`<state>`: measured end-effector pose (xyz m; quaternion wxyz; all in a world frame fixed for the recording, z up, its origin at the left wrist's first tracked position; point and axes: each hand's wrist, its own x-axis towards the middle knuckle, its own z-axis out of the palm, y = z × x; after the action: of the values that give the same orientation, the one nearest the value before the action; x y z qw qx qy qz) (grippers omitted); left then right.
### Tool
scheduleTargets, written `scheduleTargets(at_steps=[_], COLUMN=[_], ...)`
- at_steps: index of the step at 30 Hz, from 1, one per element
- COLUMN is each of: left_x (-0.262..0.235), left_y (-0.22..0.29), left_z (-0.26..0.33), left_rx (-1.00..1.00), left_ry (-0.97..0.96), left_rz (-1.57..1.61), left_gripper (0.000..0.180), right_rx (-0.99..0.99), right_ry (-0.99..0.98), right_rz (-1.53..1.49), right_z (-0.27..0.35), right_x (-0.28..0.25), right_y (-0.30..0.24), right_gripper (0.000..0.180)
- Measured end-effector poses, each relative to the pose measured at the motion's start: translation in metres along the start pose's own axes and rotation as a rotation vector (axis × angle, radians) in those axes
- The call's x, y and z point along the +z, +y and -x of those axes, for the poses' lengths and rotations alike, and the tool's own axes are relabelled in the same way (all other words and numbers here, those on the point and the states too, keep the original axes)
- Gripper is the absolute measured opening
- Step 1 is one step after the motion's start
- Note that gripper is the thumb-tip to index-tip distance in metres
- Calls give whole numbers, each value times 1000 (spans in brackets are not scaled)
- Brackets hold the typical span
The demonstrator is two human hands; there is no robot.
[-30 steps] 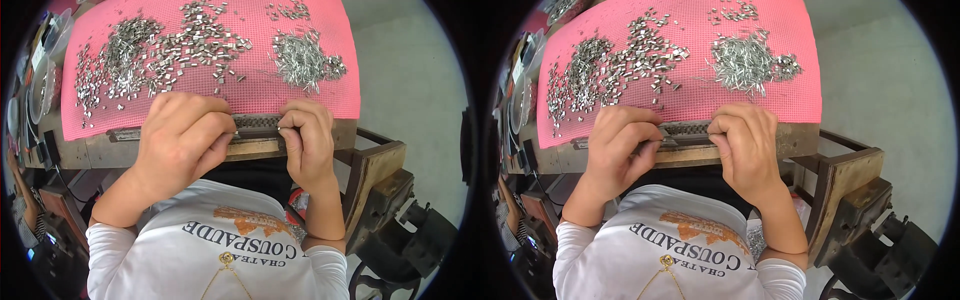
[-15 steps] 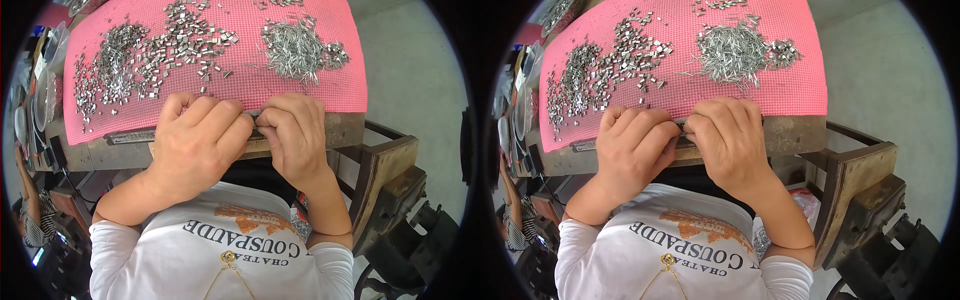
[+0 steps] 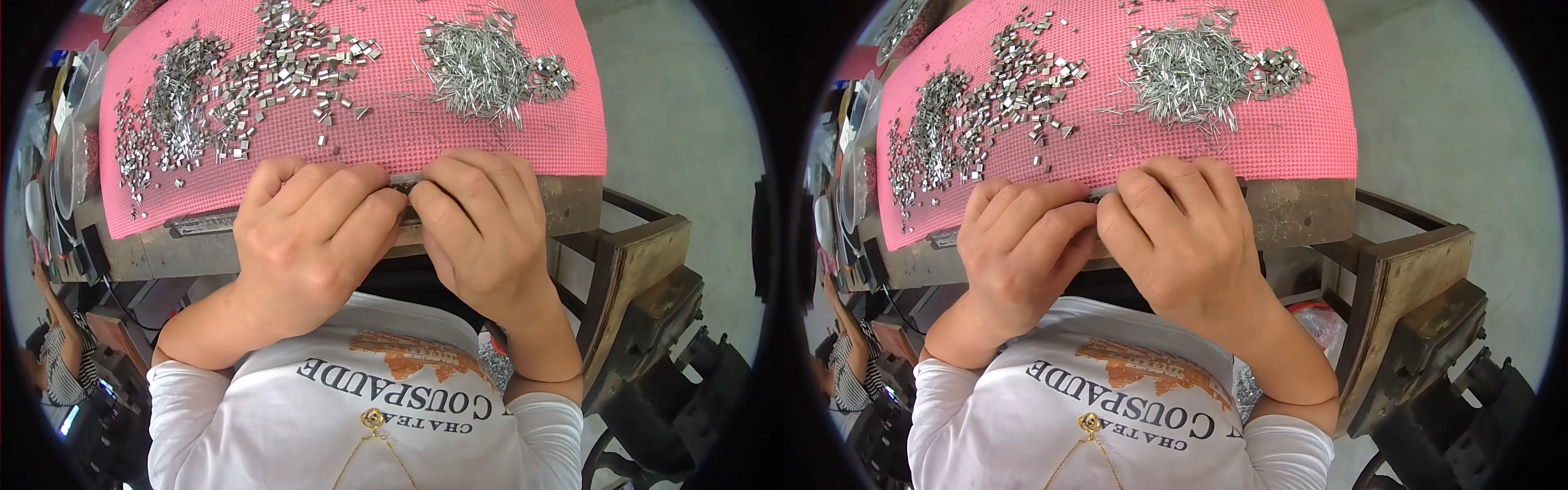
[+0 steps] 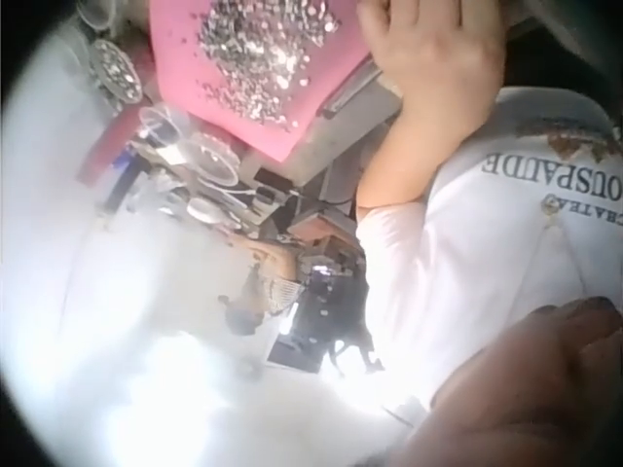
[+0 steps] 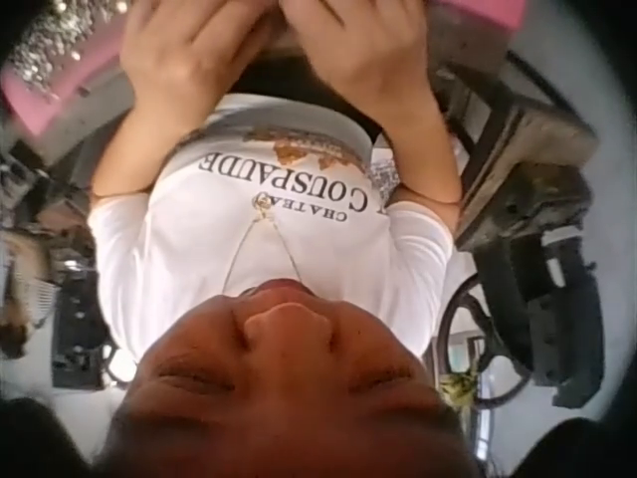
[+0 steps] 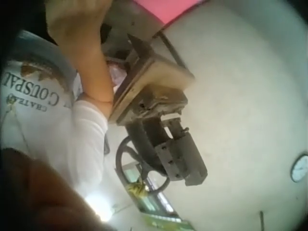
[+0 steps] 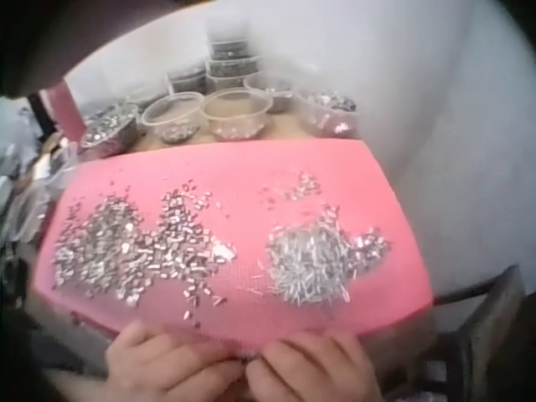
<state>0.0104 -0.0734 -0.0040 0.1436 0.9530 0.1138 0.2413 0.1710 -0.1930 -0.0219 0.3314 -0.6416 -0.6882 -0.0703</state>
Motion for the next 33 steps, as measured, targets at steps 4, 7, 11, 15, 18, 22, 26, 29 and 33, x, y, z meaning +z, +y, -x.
scheduleTargets(at_steps=[4,7,11,15,18,22,26,29,33], left_x=[3,2,0,0,-1,1,1,1,1], left_y=[-1,-4,-9,-10,-11,-12,-13,-13,-13], left_z=[5,6,7,7,7,7,7,8,7], left_rx=[-5,-13,-36,-106,-115,-89,-81,-62,-67], left_ry=[72,63,68,45,38,41,34,41,38], left_rz=[11,65,152,236,238,252,256,246,246], left_gripper=[29,31,34,38,40,44,47,49,51], right_rx=[11,114,176,214,223,202,108,43,-93], right_ry=[2,-7,-7,14,13,1,-19,-54,-47], right_rz=[-30,-141,-255,-318,-321,-308,-165,-79,75], right_z=[0,0,2,4,2,2,1,-3,-2], right_x=[-5,-11,-15,-12,-10,-9,-8,-9,-7], right_y=[-2,0,6,6,5,5,5,2,0], right_gripper=[25,26,24,28,27,27,22,21,19])
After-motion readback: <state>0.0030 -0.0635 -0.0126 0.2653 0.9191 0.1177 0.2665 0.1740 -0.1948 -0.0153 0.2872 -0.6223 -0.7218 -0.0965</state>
